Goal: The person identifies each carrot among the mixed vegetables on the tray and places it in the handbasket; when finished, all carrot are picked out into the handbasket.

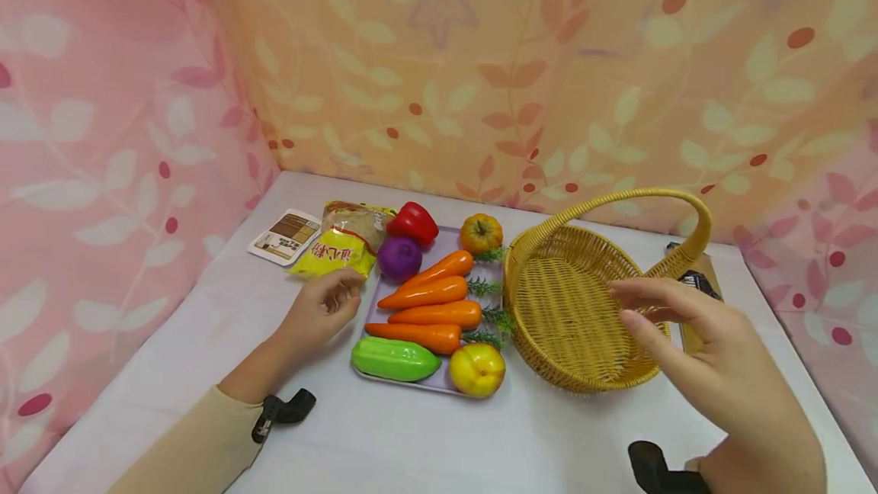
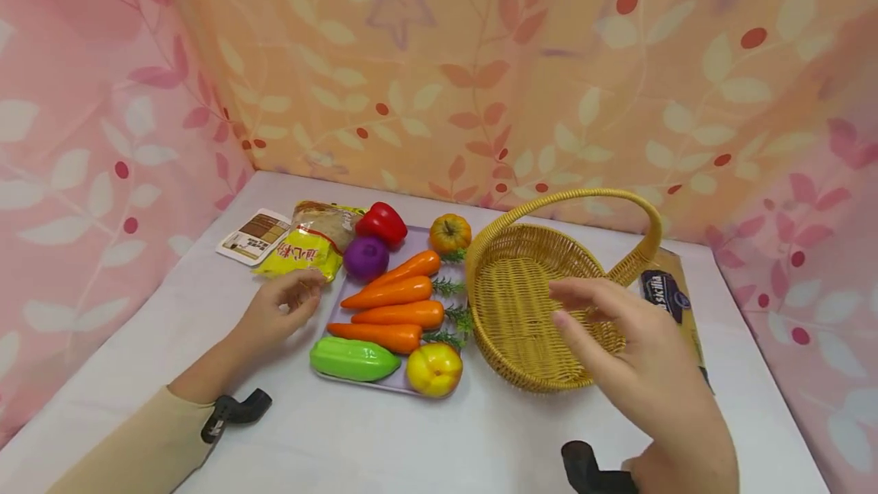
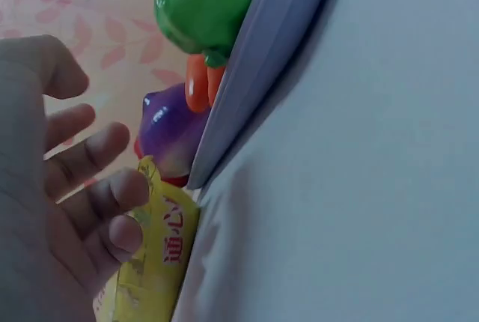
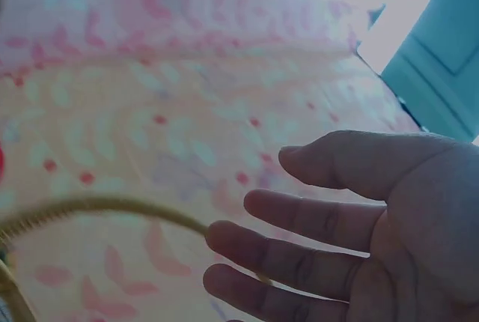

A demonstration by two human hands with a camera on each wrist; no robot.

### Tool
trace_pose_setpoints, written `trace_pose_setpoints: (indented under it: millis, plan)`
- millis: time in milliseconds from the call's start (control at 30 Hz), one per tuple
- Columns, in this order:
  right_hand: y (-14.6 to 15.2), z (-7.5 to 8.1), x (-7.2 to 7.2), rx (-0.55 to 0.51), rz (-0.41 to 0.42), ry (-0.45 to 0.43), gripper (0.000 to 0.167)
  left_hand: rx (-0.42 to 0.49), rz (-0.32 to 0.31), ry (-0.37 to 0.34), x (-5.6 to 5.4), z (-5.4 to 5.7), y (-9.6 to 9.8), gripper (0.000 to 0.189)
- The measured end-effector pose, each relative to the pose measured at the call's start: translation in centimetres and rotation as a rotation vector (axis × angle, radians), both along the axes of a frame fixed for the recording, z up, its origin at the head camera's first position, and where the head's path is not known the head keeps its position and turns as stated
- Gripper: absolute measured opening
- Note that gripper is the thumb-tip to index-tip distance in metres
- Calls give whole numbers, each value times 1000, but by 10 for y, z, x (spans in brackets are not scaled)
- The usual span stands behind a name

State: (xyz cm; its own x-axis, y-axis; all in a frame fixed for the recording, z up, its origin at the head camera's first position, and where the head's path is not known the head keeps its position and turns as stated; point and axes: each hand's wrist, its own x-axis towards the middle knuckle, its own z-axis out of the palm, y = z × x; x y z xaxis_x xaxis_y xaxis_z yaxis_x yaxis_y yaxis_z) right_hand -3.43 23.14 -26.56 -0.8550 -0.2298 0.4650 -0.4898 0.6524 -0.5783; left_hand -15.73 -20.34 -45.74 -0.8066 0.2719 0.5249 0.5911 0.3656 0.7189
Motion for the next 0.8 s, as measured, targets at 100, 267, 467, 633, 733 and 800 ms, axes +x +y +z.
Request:
trace_pose_setpoints:
  millis: [100,267,467,633,733,800]
  plan:
    - [-12,-14,-11,106,51,-73,35,-30,-8,-6,1,-7,3,30]
    - [-49,-38,-30,133,168,-198,30,-85,-12,-96,-1,-14,3,30]
    - [-88,-73,-53,152,261,-331,37,-91,-32,-219,-8,-23,2,31]
    - [-108,-97,-66,211,259,-355,38,-128,-33,-279,-9,-21,1,28]
    - [-115,-108,-71,270,217,-358,38,-154,-34,-303,-9,-19,0,26]
    - [-120,-115,-74,318,181,-360,38,-171,-28,-311,-9,-18,-1,25]
